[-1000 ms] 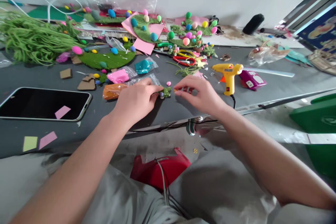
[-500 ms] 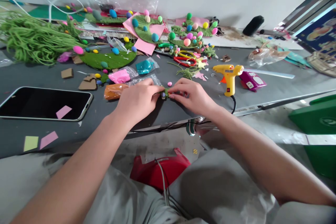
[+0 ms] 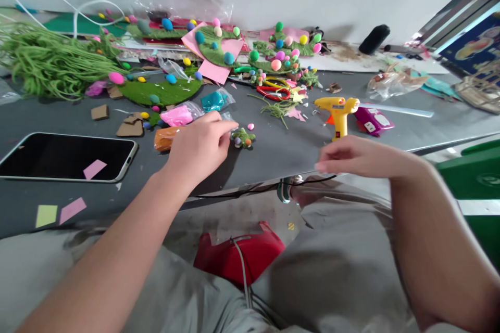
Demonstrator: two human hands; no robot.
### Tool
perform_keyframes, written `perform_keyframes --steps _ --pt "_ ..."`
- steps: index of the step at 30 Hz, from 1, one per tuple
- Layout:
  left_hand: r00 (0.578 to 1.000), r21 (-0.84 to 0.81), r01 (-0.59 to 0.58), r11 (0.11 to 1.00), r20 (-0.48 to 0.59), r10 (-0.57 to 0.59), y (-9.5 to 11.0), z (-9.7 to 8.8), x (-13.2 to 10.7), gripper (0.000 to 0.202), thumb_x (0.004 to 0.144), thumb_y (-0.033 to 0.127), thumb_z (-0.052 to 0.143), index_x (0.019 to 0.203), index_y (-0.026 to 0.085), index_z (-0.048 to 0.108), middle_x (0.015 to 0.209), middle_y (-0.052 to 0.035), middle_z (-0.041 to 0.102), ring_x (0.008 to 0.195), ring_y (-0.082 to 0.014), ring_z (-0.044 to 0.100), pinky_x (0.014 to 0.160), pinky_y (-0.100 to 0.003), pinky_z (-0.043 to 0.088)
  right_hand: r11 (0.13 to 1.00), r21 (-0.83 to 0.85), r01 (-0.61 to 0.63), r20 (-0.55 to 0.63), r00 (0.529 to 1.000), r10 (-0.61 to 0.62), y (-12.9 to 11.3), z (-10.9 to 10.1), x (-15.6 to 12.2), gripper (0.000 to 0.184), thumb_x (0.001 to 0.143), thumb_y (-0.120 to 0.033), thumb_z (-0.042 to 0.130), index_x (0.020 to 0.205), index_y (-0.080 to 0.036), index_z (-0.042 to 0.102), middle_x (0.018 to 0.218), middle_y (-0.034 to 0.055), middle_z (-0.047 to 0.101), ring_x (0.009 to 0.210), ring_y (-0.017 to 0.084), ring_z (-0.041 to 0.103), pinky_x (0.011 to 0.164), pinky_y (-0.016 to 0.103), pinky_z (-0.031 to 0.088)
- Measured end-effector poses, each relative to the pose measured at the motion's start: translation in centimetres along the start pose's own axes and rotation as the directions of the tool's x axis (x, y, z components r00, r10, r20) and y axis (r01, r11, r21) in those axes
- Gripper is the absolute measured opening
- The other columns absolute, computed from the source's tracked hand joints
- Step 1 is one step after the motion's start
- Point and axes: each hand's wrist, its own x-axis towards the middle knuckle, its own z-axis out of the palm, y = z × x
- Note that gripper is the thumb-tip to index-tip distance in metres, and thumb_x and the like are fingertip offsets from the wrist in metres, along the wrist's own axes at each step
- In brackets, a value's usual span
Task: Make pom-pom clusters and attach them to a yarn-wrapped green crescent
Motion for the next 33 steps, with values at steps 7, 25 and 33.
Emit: perform_keyframes --steps 7,25,33 --pt "0.992 -0.003 0.068 0.998 0.105 -0.067 0.9 -1.2 -0.8 0.034 0.086 0.044 0.066 0.111 0.023 0.075 0.097 -0.0048 0.072 0.084 -0.0245 0.068 0.063 -0.032 0.042 0.968 0.162 -0.190 -0.700 0.670 0.249 5.2 -2.6 0.2 0.049 0.081 -0.074 0.071 0.090 -0.026 0.069 0.083 0.0026 0.064 0.073 0.018 0.053 0.066 0.035 0.039" --pt "0.988 0.056 0.092 0.994 0.121 -0.099 0.7 -0.4 -0.3 0.024 0.089 0.037 0.062 0.103 0.022 0.075 0.101 -0.0064 0.075 0.094 -0.0276 0.071 0.067 -0.035 0.049 0.923 0.360 0.139 -0.522 0.849 0.076 1.7 1.0 3.2 0.030 0.087 -0.050 0.075 0.088 -0.020 0.074 0.083 0.0052 0.071 0.065 0.015 0.058 0.058 0.030 0.047" --pt "0.986 0.038 0.102 0.994 0.129 -0.106 0.8 -0.3 -0.2 0.021 0.089 0.037 0.062 0.099 0.023 0.074 0.106 -0.0066 0.076 0.098 -0.0287 0.071 0.070 -0.035 0.050 0.962 0.126 0.241 -0.367 0.912 -0.181 -1.3 3.7 4.4 0.038 0.091 -0.057 0.070 0.093 -0.019 0.074 0.072 0.0014 0.066 0.069 0.017 0.061 0.064 0.031 0.050"
